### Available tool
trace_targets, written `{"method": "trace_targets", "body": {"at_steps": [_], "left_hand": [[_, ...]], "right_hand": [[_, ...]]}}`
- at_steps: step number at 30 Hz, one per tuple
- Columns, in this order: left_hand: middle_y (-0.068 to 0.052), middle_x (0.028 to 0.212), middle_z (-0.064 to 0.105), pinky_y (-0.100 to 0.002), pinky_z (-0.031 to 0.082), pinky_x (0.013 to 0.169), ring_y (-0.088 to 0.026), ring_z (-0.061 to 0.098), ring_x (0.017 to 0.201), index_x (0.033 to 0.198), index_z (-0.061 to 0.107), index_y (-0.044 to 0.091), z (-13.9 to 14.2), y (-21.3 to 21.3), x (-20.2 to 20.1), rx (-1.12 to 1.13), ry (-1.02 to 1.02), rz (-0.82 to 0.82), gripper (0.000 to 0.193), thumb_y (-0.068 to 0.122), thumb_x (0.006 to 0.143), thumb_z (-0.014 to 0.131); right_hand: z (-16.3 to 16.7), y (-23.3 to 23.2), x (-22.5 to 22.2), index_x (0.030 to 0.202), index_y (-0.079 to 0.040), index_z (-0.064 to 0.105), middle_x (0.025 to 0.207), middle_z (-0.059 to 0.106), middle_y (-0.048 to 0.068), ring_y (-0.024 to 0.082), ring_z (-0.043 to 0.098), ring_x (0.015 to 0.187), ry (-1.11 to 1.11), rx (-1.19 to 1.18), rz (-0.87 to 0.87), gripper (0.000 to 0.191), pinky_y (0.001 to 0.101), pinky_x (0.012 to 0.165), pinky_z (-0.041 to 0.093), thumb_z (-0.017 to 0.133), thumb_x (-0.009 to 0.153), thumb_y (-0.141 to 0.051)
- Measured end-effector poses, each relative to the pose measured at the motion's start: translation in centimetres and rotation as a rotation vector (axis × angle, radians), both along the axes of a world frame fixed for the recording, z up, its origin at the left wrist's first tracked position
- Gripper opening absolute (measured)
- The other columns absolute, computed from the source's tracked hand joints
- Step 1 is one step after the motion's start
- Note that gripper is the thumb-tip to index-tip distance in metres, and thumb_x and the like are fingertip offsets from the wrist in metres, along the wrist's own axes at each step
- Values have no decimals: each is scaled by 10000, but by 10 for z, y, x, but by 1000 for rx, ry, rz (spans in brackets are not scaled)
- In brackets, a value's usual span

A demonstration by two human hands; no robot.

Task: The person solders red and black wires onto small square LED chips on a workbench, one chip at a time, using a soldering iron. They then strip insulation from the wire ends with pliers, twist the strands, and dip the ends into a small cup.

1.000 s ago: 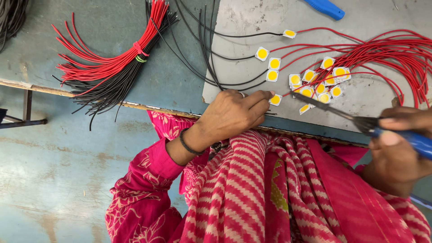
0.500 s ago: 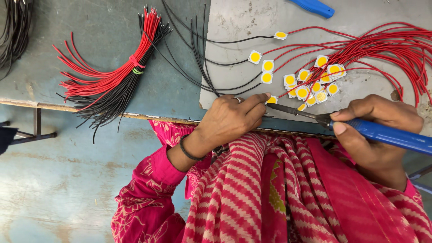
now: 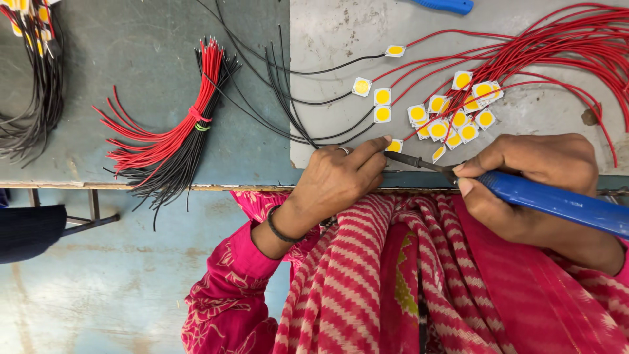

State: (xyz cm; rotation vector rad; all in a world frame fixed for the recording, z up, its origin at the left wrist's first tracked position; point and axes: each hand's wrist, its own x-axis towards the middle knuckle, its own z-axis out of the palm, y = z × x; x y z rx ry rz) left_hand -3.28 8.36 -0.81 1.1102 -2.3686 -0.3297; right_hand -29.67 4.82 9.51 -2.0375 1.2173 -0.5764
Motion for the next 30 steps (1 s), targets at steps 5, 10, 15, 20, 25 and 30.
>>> {"method": "trace_targets", "body": {"at_steps": [5, 10, 15, 20, 25, 30], "left_hand": [[-56, 1316, 661, -360, 507, 572, -210, 600, 565, 978, 619, 60, -4, -1, -1, 23, 18, 0, 221, 167, 857, 770], [-47, 1310, 662, -351, 523, 598, -208, 620, 592, 968, 604, 67, -8, -1, -2, 25, 51, 6, 204, 145, 860, 758], [-36, 1297, 673, -357, 515, 587, -204, 610, 573, 946, 601, 71, -8, 2, -3, 17, 36, 39, 194, 148, 863, 759], [-35, 1298, 668, -355, 512, 586, -208, 611, 577, 951, 607, 70, -6, 2, -3, 28, 48, 42, 204, 160, 856, 763], [-27, 1302, 663, -357, 515, 603, -204, 609, 577, 960, 605, 67, -3, 2, -4, 45, 47, 53, 200, 154, 868, 760], [-26, 1301, 662, -360, 521, 617, -211, 611, 588, 965, 604, 67, 0, 2, -4, 55, 57, 53, 193, 157, 874, 749]], "right_hand": [[17, 0, -19, 919, -13, 733, 633, 683, 43, 111, 656, 566, 84, 95, 34, 158, 271, 529, 523, 767, 806, -118], [10, 1, -23, 925, -27, 743, 690, 705, 60, 138, 675, 580, 160, 194, 8, 172, 290, 559, 525, 801, 804, -136], [1, -1, -14, 900, -17, 678, 831, 742, 99, 138, 719, 672, -48, 46, 85, 143, 254, 601, 568, 755, 830, -114], [-3, -2, -6, 865, -11, 704, 780, 742, 103, 147, 712, 604, -37, -24, 76, 135, 273, 582, 544, 781, 799, -102], [3, 2, -4, 873, -9, 724, 752, 743, 95, 159, 676, 611, 23, 30, 33, 151, 268, 563, 534, 794, 787, -112], [17, 3, -20, 943, -20, 701, 770, 726, 73, 134, 715, 655, 35, 116, 7, 164, 260, 628, 561, 762, 831, -122]]}}
